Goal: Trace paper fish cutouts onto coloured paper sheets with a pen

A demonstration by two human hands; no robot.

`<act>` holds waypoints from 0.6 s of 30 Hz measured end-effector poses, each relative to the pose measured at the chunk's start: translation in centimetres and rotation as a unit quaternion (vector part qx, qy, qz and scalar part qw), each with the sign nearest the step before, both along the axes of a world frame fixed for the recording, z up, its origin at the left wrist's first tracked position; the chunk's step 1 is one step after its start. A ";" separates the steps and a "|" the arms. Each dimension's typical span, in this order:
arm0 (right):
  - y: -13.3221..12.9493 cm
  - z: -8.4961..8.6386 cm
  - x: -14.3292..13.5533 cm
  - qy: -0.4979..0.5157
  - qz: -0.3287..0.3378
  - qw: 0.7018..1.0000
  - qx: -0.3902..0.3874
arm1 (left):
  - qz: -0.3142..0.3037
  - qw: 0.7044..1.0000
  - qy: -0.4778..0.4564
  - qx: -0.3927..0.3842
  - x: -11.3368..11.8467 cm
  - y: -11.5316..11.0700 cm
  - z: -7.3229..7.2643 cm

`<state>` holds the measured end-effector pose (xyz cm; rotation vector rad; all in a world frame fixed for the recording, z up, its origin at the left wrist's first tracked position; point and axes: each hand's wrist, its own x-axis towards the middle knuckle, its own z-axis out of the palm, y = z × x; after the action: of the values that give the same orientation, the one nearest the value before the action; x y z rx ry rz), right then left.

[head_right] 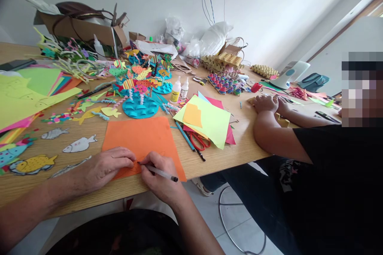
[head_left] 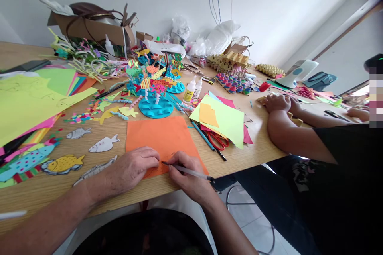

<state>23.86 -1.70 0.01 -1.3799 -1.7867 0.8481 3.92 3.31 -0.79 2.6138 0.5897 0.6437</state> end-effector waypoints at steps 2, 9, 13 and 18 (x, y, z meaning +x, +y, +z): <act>0.0 0.0 0.0 -0.002 0.001 1.000 0.003 | -0.002 1.000 -0.003 -0.001 0.0 0.0 -0.1; 0.0 -0.1 0.0 -0.002 -0.006 1.000 0.005 | -0.006 1.000 -0.008 0.007 0.1 0.1 -0.1; 0.0 0.0 -0.1 -0.003 -0.002 1.000 0.004 | 0.000 1.000 -0.014 0.007 0.1 0.1 -0.2; 0.1 0.0 0.0 -0.001 -0.009 1.000 0.008 | -0.003 1.000 -0.008 0.010 0.1 -0.1 0.0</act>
<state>23.84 -1.60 0.00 -1.3847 -1.7767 0.8226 3.98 3.26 -0.78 2.6252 0.5744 0.6700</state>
